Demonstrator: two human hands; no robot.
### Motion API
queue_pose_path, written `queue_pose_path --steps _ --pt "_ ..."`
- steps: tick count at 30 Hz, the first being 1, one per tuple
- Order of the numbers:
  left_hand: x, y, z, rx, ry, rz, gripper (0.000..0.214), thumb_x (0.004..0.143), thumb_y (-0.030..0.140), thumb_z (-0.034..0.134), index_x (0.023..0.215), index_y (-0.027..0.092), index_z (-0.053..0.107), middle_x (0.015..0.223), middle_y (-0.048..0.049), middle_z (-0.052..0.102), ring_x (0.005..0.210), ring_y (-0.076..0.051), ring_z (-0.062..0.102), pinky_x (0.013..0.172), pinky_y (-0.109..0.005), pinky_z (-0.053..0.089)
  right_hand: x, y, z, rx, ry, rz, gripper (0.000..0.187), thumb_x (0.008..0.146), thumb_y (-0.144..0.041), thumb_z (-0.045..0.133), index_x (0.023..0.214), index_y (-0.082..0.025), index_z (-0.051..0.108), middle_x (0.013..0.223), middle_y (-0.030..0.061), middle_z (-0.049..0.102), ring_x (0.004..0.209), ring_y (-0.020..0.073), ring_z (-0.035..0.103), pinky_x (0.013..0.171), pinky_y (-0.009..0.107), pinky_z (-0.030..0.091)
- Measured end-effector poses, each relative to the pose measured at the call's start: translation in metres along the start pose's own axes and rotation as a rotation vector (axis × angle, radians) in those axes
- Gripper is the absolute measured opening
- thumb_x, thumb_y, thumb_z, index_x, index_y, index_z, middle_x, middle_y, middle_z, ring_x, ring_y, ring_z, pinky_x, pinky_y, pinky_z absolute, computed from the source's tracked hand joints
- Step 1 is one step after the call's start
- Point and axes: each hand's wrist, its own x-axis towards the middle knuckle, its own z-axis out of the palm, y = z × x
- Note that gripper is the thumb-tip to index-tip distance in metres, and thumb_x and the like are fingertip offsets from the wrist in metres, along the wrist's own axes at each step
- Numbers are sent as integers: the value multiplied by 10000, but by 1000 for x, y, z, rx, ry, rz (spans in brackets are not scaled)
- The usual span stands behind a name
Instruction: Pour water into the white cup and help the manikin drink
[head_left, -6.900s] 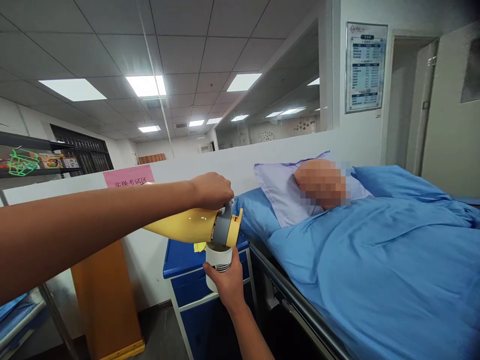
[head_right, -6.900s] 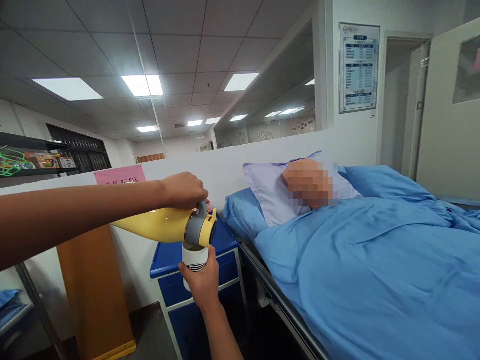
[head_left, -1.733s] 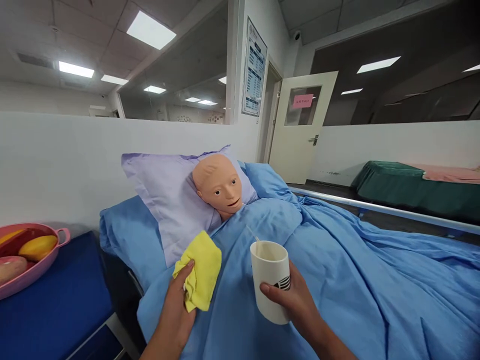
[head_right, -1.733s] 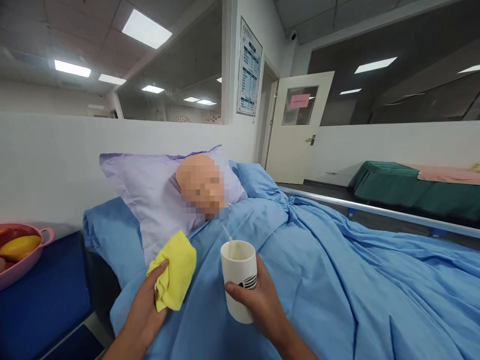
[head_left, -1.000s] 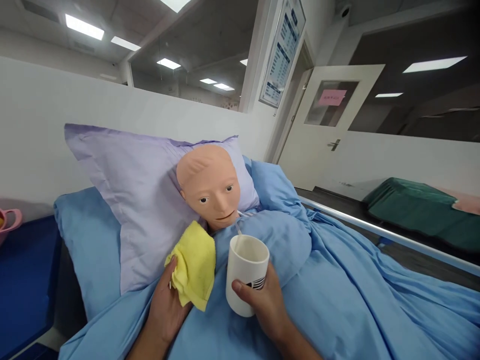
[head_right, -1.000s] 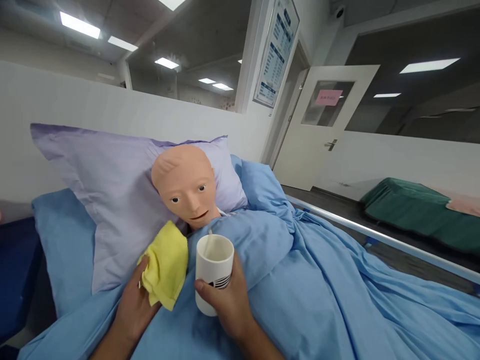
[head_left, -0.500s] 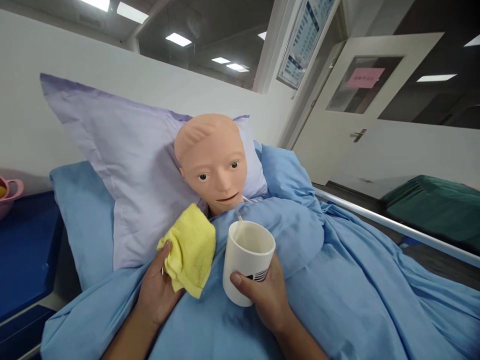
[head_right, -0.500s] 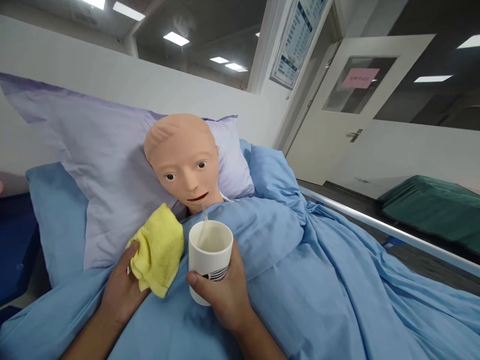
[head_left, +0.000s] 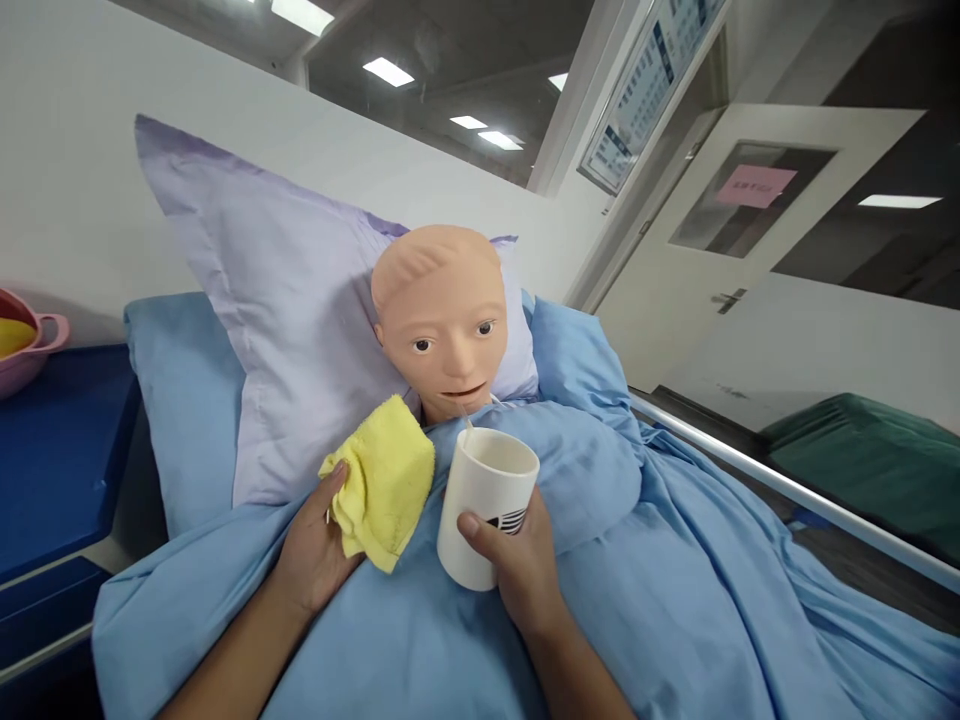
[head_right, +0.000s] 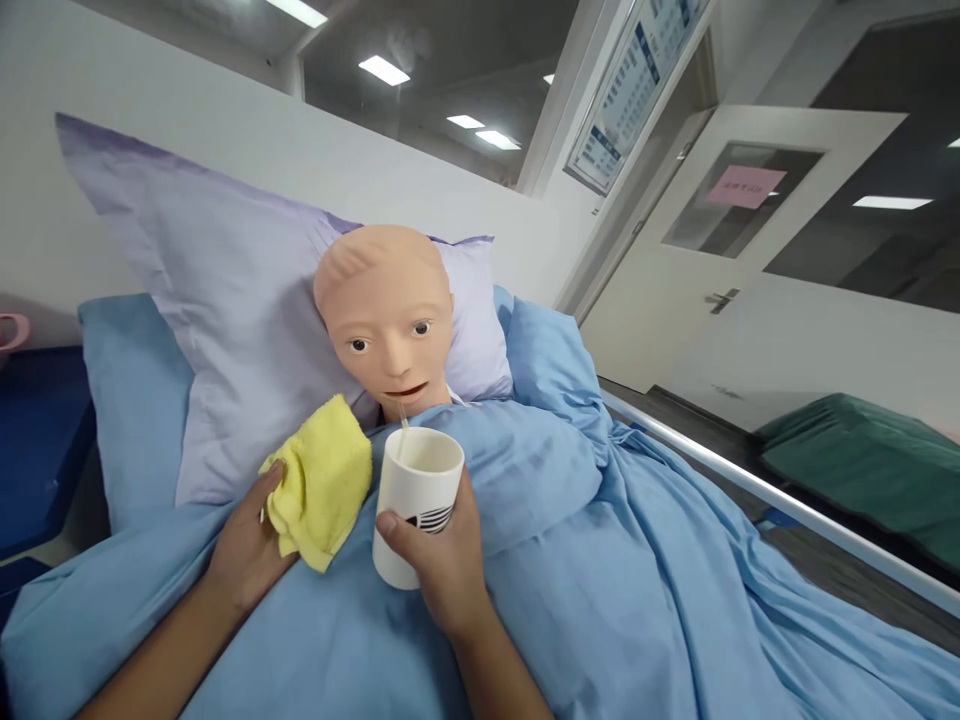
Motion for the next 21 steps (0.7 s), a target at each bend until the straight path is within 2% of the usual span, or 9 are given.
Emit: queue_pose_path --steps 11,16,21 --pt "0 -2 -7 44 -94 58 514 977 177 476 1487 157 416 1247 -129 684 1163 -242 647 1128 -389 426 6 -2 4 60 -42 -30 594 634 -454 848 1132 -229 615 900 17 693 780 206 634 655 302 536" --pt "-1 -3 -6 103 -82 86 531 980 183 467 1505 169 387 1253 -131 680 1147 -245 656 1109 -386 449 5 1 0 84 -73 -35 578 644 -442 850 1131 -234 617 922 17 703 817 217 650 671 306 543" --pt "-1 -2 -3 115 -66 105 512 971 176 481 1480 161 426 1234 -127 694 1144 -241 661 1101 -381 458 6 0 -2 88 -92 -33 588 650 -444 851 1148 -237 619 935 16 711 811 206 649 660 290 537"
